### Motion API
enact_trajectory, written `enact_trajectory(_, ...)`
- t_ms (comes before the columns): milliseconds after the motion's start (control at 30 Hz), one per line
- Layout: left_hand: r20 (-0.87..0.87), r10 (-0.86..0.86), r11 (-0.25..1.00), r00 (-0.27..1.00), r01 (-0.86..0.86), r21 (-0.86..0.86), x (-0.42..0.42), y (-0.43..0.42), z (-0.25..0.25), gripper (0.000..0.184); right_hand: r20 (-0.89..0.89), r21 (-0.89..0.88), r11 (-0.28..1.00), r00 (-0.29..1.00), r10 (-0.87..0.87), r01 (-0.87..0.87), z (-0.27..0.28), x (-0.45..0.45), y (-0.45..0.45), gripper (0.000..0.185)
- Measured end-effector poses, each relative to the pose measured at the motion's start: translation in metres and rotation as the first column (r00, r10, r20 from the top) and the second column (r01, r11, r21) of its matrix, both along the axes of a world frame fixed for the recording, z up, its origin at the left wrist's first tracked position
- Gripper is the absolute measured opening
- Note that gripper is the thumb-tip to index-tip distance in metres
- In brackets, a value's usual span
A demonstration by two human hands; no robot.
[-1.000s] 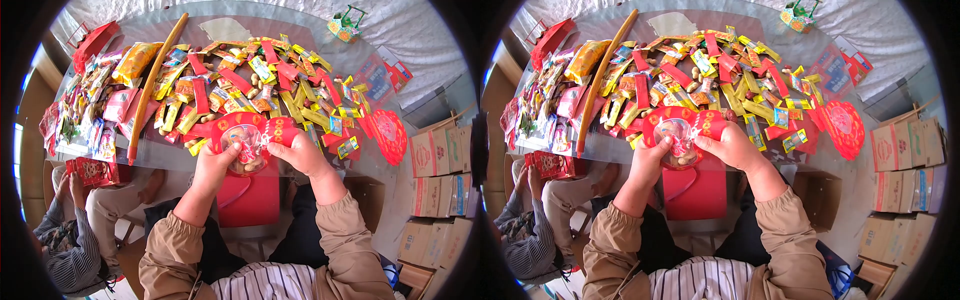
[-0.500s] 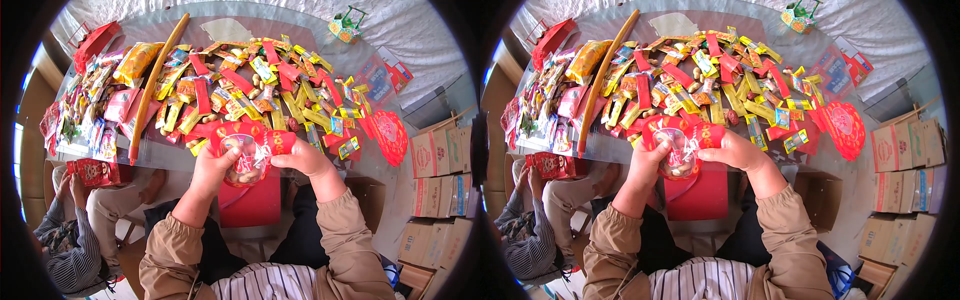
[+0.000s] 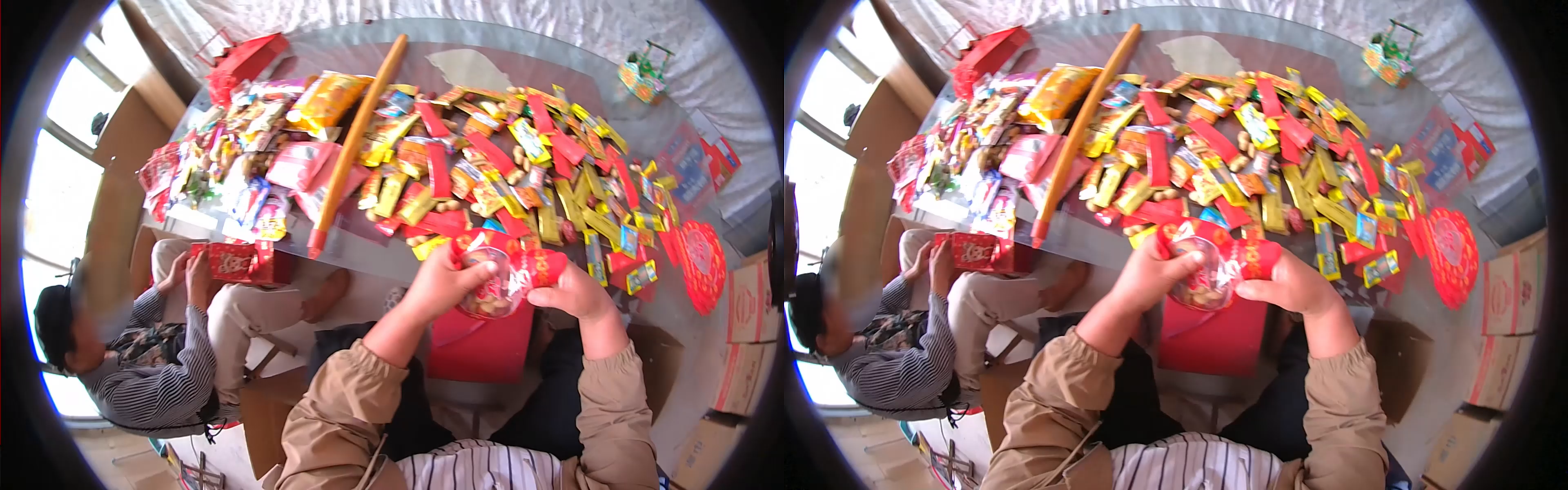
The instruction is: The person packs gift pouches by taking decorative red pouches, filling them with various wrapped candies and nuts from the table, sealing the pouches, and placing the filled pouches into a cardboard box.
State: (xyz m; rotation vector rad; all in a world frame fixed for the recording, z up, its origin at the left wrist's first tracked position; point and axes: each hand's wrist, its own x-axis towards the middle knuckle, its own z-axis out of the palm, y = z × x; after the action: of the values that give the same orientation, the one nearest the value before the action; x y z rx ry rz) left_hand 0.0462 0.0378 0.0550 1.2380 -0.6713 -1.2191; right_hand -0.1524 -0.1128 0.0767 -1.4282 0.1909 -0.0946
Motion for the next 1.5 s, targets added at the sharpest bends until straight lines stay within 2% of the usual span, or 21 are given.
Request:
enact_trajectory(100,0.031,-0.024,0.998,0.999,0.025,-0.057,0.0,0.0,-0.001,0.024,-0.004,-0.05,0.998,1.0,-0.023,0.023,0.006,0.002,0.0,0.041)
enact_trajectory(200,-0.029,0.009,0.997,1.0,-0.011,-0.071,-0.002,0.0,-0.005,0.025,0.002,-0.131,0.991,0.999,-0.032,0.032,0.004,0.0,-0.002,0.039)
enact_trajectory(533,0.058,-0.024,0.997,0.998,0.028,-0.071,0.0,0.01,0.004,0.024,-0.023,0.02,0.999,0.999,0.027,-0.027,0.008,0.011,0.011,0.039)
enact_trajectory(700,0.088,0.044,0.999,0.995,-0.042,-0.028,-0.004,0.016,0.014,0.019,-0.019,-0.047,0.999,1.0,0.016,-0.017,0.012,0.014,0.015,0.035)
enact_trajectory(800,0.026,0.068,0.993,0.997,-0.065,-0.094,-0.007,0.019,0.017,0.017,-0.022,-0.059,0.998,1.0,0.018,-0.019,0.016,0.012,0.017,0.032)
enact_trajectory(900,0.044,0.093,0.985,0.995,-0.086,-0.149,-0.009,0.021,0.016,0.017,-0.019,-0.056,0.998,1.0,0.023,-0.024,0.016,0.011,0.02,0.03)
enact_trajectory(1000,0.107,0.037,0.998,0.994,-0.03,-0.064,-0.005,0.025,0.014,0.023,-0.011,-0.066,0.997,1.0,0.025,-0.025,0.012,0.011,0.023,0.03)
enact_trajectory(1133,0.107,0.104,0.993,0.989,-0.097,-0.074,-0.01,0.028,0.019,0.016,-0.019,-0.087,0.996,1.0,0.024,-0.026,0.02,0.014,0.028,0.028)
enact_trajectory(1300,0.099,0.102,0.994,0.99,-0.098,-0.048,-0.011,0.034,0.027,0.017,-0.025,-0.222,0.975,1.0,0.015,-0.02,0.027,0.012,0.028,0.024)
enact_trajectory(1400,-0.001,0.114,0.984,0.994,-0.113,-0.136,-0.013,0.035,0.02,0.017,-0.013,-0.282,0.96,1.0,-0.011,0.007,0.034,0.012,0.032,0.023)
enact_trajectory(1500,0.004,0.072,0.987,0.997,-0.071,-0.142,-0.008,0.039,0.017,0.018,0.005,-0.313,0.949,1.0,-0.025,0.026,0.04,0.014,0.036,0.022)
